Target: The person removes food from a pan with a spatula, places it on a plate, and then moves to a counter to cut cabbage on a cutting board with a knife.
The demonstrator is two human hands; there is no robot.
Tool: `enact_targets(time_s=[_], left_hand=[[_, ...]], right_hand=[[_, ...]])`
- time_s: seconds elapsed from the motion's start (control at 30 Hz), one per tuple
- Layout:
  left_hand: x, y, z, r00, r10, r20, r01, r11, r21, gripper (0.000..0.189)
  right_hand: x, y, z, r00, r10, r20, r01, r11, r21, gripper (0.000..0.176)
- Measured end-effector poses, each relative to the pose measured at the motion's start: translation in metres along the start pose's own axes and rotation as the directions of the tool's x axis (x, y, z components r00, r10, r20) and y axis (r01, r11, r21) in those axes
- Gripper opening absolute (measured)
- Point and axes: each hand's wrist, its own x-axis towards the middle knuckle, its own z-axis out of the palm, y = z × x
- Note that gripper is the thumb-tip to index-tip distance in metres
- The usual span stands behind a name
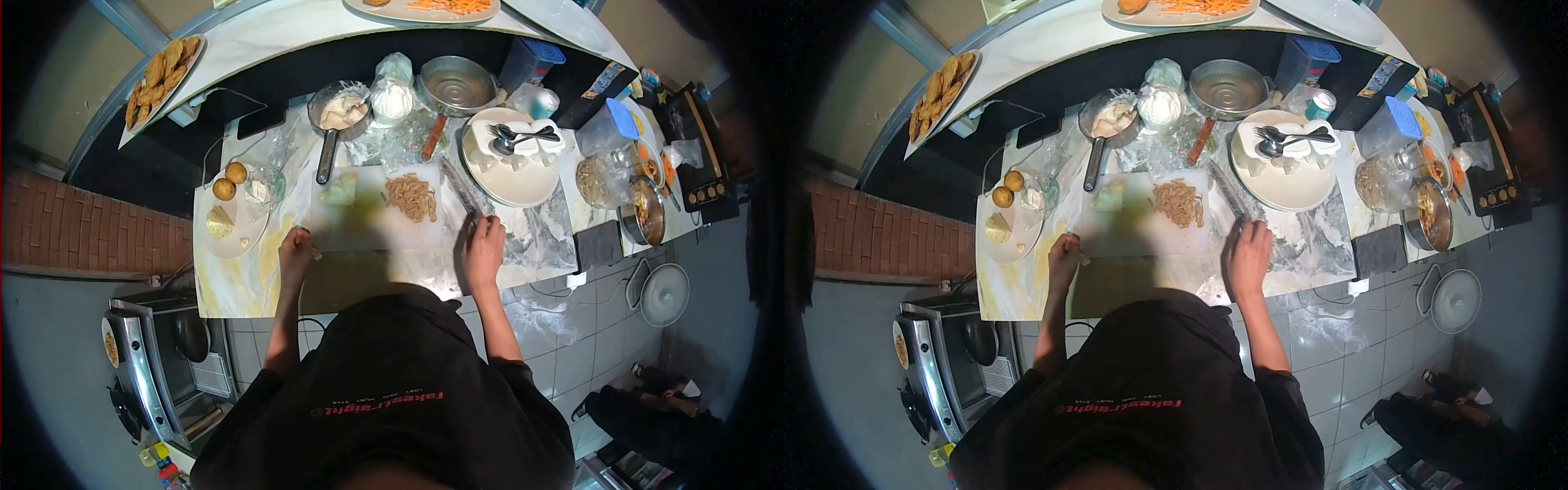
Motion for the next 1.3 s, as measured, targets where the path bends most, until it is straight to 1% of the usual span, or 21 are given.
enact_targets(time_s=[0.03,0.07,0.1,0.13,0.17,0.23,0.27,0.33,0.47,0.5,0.57,0.6,0.83,0.93,0.97,1.03,1.07,1.1,1.2,1.23,1.3], left_hand=[[0.003,0.004,-0.001,0.997,-0.083,-0.002,0.083,0.995,0.054,0.008],[0.007,0.007,0.000,0.996,-0.087,0.001,0.087,0.995,0.056,0.008],[0.010,0.013,0.005,0.997,-0.067,-0.050,0.075,0.981,0.178,0.014],[0.014,0.022,0.010,0.994,-0.037,-0.098,0.064,0.953,0.297,0.022],[0.018,0.031,0.017,0.995,-0.036,-0.098,0.064,0.952,0.298,0.022],[0.021,0.049,0.029,0.984,-0.080,-0.157,0.158,0.796,0.585,0.035],[0.023,0.048,0.031,0.985,-0.076,-0.156,0.154,0.794,0.588,0.035],[0.028,0.042,0.036,0.989,-0.010,-0.145,0.111,0.698,0.707,0.041],[0.032,0.031,0.034,0.992,-0.049,-0.116,0.115,0.720,0.684,0.039],[0.033,0.030,0.034,0.993,-0.018,-0.119,0.095,0.719,0.689,0.039],[0.037,0.028,0.035,0.992,0.008,-0.124,0.081,0.716,0.693,0.039],[0.039,0.042,0.039,0.990,0.016,-0.138,0.087,0.707,0.702,0.039],[0.043,0.044,0.044,0.986,0.010,-0.168,0.116,0.682,0.722,0.040],[0.042,0.041,0.042,0.989,0.002,-0.146,0.104,0.688,0.718,0.040],[0.042,0.041,0.042,0.989,0.000,-0.151,0.109,0.688,0.717,0.040],[0.042,0.044,0.044,0.987,-0.024,-0.157,0.134,0.655,0.744,0.041],[0.043,0.045,0.043,0.987,-0.028,-0.161,0.140,0.655,0.743,0.041],[0.043,0.045,0.043,0.987,-0.037,-0.156,0.141,0.660,0.738,0.041],[0.043,0.040,0.044,0.990,-0.039,-0.132,0.125,0.658,0.742,0.043],[0.044,0.039,0.043,0.992,-0.025,-0.125,0.111,0.654,0.748,0.044],[0.045,0.037,0.043,0.991,-0.039,-0.127,0.121,0.658,0.743,0.045]], right_hand=[[-0.001,-0.002,0.007,0.999,-0.006,0.039,-0.001,0.986,0.167,0.029],[0.000,-0.003,0.017,0.996,-0.005,0.093,-0.022,0.960,0.280,0.027],[0.003,-0.004,0.028,0.989,-0.010,0.145,-0.048,0.921,0.387,0.026],[0.008,-0.007,0.037,0.990,-0.028,0.138,-0.020,0.943,0.332,0.025],[0.016,-0.008,0.044,0.990,-0.027,0.138,-0.020,0.943,0.332,0.025],[0.032,-0.011,0.053,0.984,-0.081,0.160,0.035,0.963,0.268,0.027],[0.040,-0.010,0.057,0.982,-0.107,0.156,0.067,0.968,0.242,0.027],[0.055,-0.010,0.069,0.987,-0.104,0.120,0.077,0.974,0.214,0.027],[0.083,-0.011,0.078,0.992,-0.094,0.080,0.080,0.984,0.162,0.022],[0.088,-0.010,0.083,0.992,-0.095,0.084,0.080,0.983,0.164,0.022],[0.096,-0.007,0.090,0.986,-0.105,0.129,0.096,0.993,0.071,0.018],[0.098,-0.004,0.094,0.985,-0.129,0.118,0.124,0.991,0.047,0.017],[0.114,0.003,0.096,0.961,-0.190,0.202,0.203,0.978,-0.043,0.018],[0.116,-0.001,0.085,0.968,-0.104,0.229,0.109,0.994,-0.008,0.016],[0.117,0.000,0.085,0.967,-0.109,0.231,0.113,0.994,-0.007,0.016],[0.118,-0.001,0.081,0.992,-0.079,0.097,0.057,0.975,0.214,0.014],[0.117,-0.002,0.079,0.994,-0.079,0.073,0.049,0.933,0.356,0.012],[0.118,-0.006,0.077,0.994,-0.080,0.080,0.047,0.933,0.356,0.012],[0.123,-0.014,0.073,0.939,-0.173,0.299,-0.019,0.838,0.546,0.010],[0.122,-0.010,0.074,0.939,-0.170,0.300,-0.022,0.838,0.545,0.010],[0.124,-0.008,0.076,0.960,-0.236,0.153,0.079,0.746,0.661,0.016]])
